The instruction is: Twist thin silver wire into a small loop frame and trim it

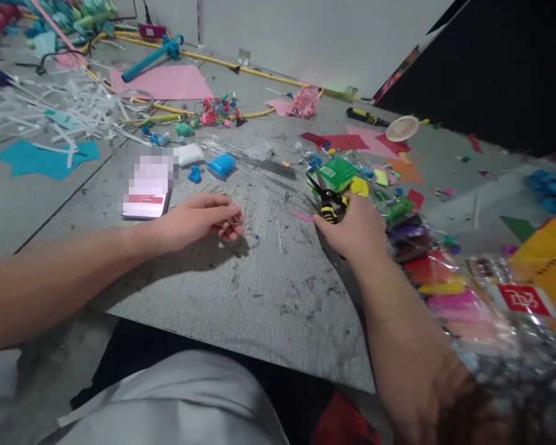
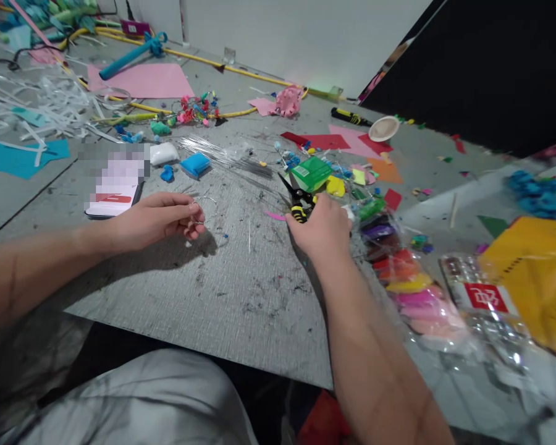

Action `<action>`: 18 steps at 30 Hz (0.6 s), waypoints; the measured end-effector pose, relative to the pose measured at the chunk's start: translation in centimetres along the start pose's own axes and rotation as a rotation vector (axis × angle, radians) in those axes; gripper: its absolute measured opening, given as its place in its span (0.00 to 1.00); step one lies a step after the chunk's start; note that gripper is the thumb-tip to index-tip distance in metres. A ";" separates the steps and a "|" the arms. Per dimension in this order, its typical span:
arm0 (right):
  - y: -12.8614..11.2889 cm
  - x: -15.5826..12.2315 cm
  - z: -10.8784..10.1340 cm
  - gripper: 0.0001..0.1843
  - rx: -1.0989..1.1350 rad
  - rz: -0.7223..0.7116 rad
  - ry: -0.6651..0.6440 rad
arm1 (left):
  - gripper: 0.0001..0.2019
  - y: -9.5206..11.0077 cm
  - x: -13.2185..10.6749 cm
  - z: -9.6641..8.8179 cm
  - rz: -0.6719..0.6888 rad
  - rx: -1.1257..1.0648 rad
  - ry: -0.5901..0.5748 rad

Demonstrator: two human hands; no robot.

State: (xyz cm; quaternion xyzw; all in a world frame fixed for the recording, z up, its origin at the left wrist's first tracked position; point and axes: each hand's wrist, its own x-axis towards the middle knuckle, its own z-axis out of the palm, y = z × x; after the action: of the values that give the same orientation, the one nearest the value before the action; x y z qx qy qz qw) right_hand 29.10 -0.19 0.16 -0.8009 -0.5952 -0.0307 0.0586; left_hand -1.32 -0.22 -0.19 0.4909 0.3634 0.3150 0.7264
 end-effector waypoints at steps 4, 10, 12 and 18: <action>-0.2 -0.4 -0.2 0.37 -0.003 0.001 -0.011 | 0.19 -0.2 0.1 -0.1 0.040 -0.005 0.034; 0.6 -0.2 0.3 0.35 -0.021 -0.027 0.025 | 0.22 0.0 -0.1 -0.2 0.041 0.118 0.064; 0.9 0.0 0.6 0.35 -0.023 -0.023 0.034 | 0.21 0.0 -0.2 -0.3 0.050 0.168 0.049; 1.1 0.0 1.8 0.32 -0.032 -0.041 0.122 | 0.20 0.2 -0.3 -0.4 0.083 0.275 -0.014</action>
State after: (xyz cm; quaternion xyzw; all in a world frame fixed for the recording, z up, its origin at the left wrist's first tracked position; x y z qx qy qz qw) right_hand 30.11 -0.26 -1.71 -0.7861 -0.6060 -0.0903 0.0813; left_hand -1.83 -0.25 0.00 0.6026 0.3774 0.2885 0.6413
